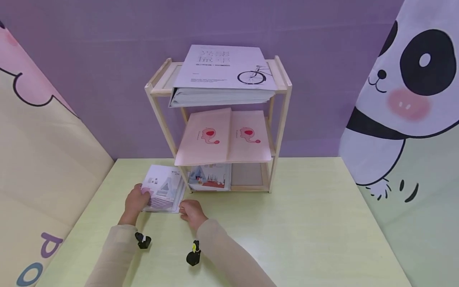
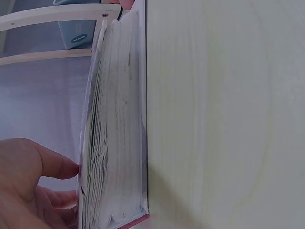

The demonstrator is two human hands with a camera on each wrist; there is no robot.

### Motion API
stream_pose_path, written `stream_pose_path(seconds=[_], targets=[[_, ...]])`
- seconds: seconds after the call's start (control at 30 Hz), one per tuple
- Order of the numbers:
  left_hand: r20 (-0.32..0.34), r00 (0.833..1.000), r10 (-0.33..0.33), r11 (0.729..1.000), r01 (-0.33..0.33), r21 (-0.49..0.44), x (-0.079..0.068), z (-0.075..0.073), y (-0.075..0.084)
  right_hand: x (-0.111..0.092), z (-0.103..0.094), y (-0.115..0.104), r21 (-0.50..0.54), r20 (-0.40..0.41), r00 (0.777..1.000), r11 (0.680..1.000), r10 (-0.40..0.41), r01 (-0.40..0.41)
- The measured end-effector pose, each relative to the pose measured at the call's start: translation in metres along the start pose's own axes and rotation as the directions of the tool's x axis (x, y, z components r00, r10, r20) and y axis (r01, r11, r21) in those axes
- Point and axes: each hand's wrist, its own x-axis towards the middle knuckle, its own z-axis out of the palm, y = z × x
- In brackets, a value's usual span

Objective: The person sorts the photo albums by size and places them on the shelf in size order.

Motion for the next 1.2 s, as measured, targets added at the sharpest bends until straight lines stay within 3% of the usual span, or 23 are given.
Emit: stream_pose_path(seconds=[0.5,0.93,1.2], targets=[[-0.004,1.000,0.010,0.999,-0.010,-0.034,-0.005,-0.001,0.000,-0.005,0.008,0.001,0.007,-0.073,0.997,1.000,0.012,-0.012],[0.000,1.000,0.030,1.000,-0.030,0.006,-0.012,-0.002,0.005,-0.008,0.006,-0.002,0.117,-0.062,0.994,0.990,0.091,-0.083],[0.032,0.999,0.029,1.000,-0.029,-0.007,-0.015,-0.004,0.002,-0.009,0.007,-0.001,0.108,-0.064,0.993,0.990,0.101,-0.094]])
